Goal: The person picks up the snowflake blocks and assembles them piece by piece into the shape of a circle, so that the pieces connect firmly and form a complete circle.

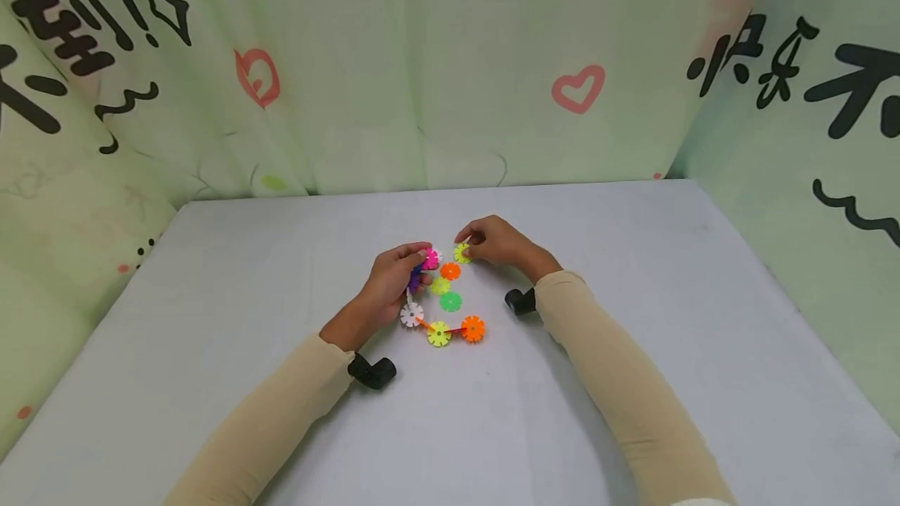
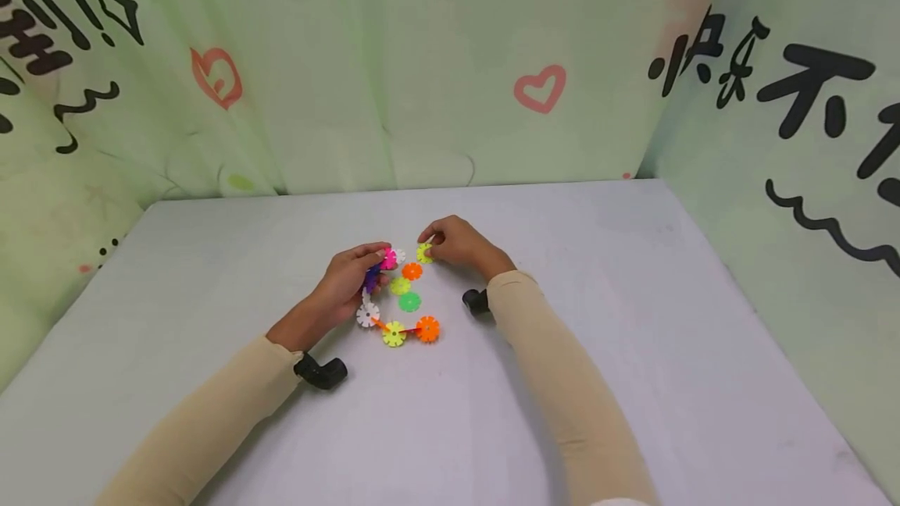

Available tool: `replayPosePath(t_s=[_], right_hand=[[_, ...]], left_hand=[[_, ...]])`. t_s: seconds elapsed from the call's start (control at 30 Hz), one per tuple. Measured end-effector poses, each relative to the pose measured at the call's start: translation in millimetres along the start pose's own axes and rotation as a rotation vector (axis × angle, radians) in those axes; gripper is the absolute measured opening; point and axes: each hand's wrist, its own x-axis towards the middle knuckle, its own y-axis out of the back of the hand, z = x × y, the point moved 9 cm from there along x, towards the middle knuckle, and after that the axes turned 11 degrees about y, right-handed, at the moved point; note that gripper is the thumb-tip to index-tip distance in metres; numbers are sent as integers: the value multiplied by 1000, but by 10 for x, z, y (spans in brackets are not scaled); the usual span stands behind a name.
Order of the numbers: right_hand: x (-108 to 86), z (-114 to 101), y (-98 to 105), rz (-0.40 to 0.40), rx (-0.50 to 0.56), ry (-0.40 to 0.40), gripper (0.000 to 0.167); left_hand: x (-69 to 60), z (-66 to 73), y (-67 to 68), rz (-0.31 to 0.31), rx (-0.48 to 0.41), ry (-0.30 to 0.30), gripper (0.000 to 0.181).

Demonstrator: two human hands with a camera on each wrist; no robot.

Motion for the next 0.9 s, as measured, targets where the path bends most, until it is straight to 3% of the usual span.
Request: replayPosePath(t_s=[0.27, 0.9], right_hand=[[-127, 32, 75, 37, 28, -23, 16], [-251, -160, 77, 101, 230, 97, 13]], left_hand=[[24, -16, -53, -11, -12, 9, 31], [22, 13, -167, -47, -5, 1, 34]])
